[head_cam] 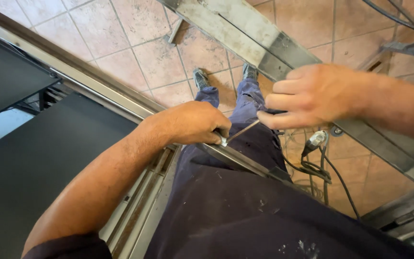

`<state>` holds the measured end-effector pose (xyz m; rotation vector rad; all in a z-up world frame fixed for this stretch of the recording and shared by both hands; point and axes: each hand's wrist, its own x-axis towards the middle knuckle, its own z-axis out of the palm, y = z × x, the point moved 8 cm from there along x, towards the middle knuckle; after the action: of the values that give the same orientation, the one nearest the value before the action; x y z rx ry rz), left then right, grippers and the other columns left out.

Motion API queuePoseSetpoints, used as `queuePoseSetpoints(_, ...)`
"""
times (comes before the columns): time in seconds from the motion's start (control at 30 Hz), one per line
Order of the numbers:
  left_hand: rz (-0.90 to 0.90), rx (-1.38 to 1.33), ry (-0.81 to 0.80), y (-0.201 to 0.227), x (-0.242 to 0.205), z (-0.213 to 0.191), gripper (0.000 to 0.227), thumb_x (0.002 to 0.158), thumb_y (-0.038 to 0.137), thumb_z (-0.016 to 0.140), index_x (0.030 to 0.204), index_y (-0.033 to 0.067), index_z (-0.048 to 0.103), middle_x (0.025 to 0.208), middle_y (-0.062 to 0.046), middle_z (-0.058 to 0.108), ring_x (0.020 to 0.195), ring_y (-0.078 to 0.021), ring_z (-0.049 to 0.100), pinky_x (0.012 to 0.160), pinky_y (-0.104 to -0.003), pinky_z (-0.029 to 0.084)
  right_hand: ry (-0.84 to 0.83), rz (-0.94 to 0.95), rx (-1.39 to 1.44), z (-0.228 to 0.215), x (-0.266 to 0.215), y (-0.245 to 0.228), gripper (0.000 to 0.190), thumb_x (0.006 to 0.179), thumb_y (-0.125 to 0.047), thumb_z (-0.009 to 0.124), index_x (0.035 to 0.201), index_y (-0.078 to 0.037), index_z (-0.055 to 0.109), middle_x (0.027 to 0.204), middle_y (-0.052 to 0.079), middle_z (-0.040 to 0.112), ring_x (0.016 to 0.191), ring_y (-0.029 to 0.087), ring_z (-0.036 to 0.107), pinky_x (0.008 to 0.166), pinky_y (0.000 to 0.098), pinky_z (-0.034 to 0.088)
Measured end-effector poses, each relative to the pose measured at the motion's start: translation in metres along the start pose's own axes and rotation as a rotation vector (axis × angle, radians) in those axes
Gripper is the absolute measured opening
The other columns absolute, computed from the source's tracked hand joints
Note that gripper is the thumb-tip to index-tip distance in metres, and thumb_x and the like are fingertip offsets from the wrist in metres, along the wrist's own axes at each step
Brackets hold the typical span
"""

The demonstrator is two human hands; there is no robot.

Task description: The person uses a screwdriver to tighten a screw on a metal frame, then switches to a power drill to secure a metal plate onto the frame. The person aligns the plate and drills a screw into it.

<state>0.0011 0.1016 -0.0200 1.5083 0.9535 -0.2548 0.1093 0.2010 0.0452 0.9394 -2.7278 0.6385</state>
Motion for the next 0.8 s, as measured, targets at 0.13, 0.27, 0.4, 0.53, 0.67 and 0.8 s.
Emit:
queuePoseSetpoints(0.13, 0.057, -0.005, 0.052, -0.001, 0.003, -0.001, 0.013, 0.085, 0.029, 0.068, 0.094, 0.0214, 0.073, 0.089, -0.001, 0.077, 0.084, -0.0276, 0.068, 0.070, -0.045, 0.048, 0.093, -0.161, -0.156, -0.017, 0.016, -0.001, 0.014, 0.098, -0.001, 0.062, 0.107, -0.011, 0.064, 0.077, 0.000, 0.057, 0.059, 0.011, 0.048, 0.049, 0.0246, 0.035)
queuePoseSetpoints(0.27, 0.035, -0.002, 0.027, -0.006, 0.005, 0.007, 0.015, 0.085, 0.027, 0.067, 0.098, 0.0222, 0.073, 0.091, 0.000, 0.076, 0.084, -0.0282, 0.067, 0.069, -0.046, 0.048, -0.019, -0.078, -0.058, 0.002, 0.016, 0.006, 0.034, 0.083, 0.006, 0.066, 0.111, -0.013, 0.063, 0.070, -0.002, 0.053, 0.049, 0.009, 0.045, 0.036, 0.0221, 0.039)
queuePoseSetpoints(0.4, 0.059, 0.034, 0.070, -0.001, 0.000, 0.011, 0.011, 0.085, 0.026, 0.065, 0.093, 0.0187, 0.069, 0.087, -0.002, 0.074, 0.081, -0.0315, 0.067, 0.065, -0.049, 0.049, -0.209, 0.019, 0.020, 0.023, 0.012, 0.008, 0.044, 0.076, 0.003, 0.064, 0.114, -0.018, 0.057, 0.076, 0.000, 0.051, 0.052, 0.015, 0.053, 0.036, 0.0285, 0.047)
queuePoseSetpoints(0.53, 0.019, 0.266, 0.170, 0.006, -0.019, 0.023, 0.017, 0.096, 0.033, 0.058, 0.091, 0.0191, 0.068, 0.093, 0.000, 0.074, 0.084, -0.0311, 0.072, 0.063, -0.051, 0.056, -0.226, 0.019, 0.003, 0.026, 0.012, 0.012, 0.042, 0.077, 0.005, 0.064, 0.111, -0.018, 0.056, 0.076, -0.001, 0.050, 0.053, 0.015, 0.052, 0.039, 0.0281, 0.047)
queuePoseSetpoints(0.67, 0.094, 0.496, 0.566, 0.019, -0.041, 0.036, 0.031, 0.079, 0.039, 0.075, 0.095, 0.0172, 0.060, 0.087, -0.005, 0.060, 0.069, -0.0279, 0.061, 0.058, -0.045, 0.048, -0.199, 0.009, 0.012, 0.021, 0.015, 0.008, 0.044, 0.077, 0.007, 0.067, 0.112, -0.017, 0.057, 0.086, 0.001, 0.058, 0.053, 0.013, 0.051, 0.035, 0.0263, 0.045)
queuePoseSetpoints(0.8, 0.160, 0.719, 0.947, 0.032, -0.058, 0.027, 0.020, 0.089, 0.005, 0.064, 0.079, 0.0185, 0.054, 0.071, 0.000, 0.050, 0.054, -0.0186, 0.050, 0.048, -0.034, 0.038, -0.163, -0.002, -0.026, 0.024, 0.011, 0.008, 0.047, 0.075, 0.008, 0.065, 0.115, -0.015, 0.061, 0.070, -0.002, 0.050, 0.050, 0.013, 0.048, 0.036, 0.0260, 0.043)
